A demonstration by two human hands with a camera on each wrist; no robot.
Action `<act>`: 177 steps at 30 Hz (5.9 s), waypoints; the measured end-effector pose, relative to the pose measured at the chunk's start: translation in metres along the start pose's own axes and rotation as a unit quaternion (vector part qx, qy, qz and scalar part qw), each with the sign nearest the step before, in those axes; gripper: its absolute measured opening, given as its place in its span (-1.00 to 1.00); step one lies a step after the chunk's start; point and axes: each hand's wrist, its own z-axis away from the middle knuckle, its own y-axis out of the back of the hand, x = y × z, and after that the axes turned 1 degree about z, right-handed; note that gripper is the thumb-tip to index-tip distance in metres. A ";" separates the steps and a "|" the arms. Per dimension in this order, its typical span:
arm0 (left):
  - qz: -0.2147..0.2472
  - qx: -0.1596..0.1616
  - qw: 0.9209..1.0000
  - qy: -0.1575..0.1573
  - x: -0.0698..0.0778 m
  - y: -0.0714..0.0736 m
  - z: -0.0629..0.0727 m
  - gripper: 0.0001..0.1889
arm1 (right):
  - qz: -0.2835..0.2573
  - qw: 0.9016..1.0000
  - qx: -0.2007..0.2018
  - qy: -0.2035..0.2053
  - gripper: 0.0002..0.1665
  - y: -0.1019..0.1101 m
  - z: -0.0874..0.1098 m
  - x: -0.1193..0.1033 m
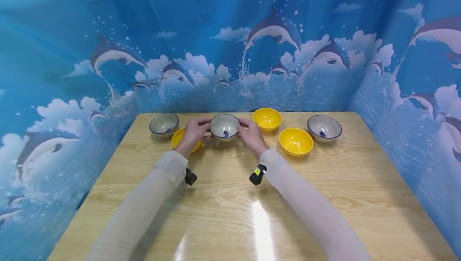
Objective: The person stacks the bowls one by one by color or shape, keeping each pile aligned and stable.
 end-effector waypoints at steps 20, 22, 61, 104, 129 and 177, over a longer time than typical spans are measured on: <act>0.013 -0.053 0.998 0.013 -0.007 0.008 0.032 -0.62 | 0.035 0.999 0.012 0.036 -0.48 0.009 0.038 0.006; 0.010 -0.055 0.998 0.013 -0.009 0.011 0.035 -0.62 | 0.032 0.999 0.011 0.043 -0.49 0.008 0.041 0.008; 0.026 -0.102 0.993 0.055 -0.046 0.045 0.090 -0.66 | -0.006 0.997 -0.065 0.031 -0.47 -0.013 0.106 0.029; 0.011 -0.096 0.993 0.061 -0.082 0.065 0.121 -0.65 | -0.046 0.992 -0.112 0.020 -0.42 -0.036 0.137 0.051; -0.104 -0.059 0.993 0.015 -0.087 0.096 0.101 -0.66 | -0.064 0.993 -0.094 0.013 -0.44 -0.040 0.138 0.053; -0.210 0.106 0.971 -0.051 -0.074 0.194 0.000 -0.34 | -0.055 0.994 -0.090 0.001 -0.43 -0.040 0.141 0.052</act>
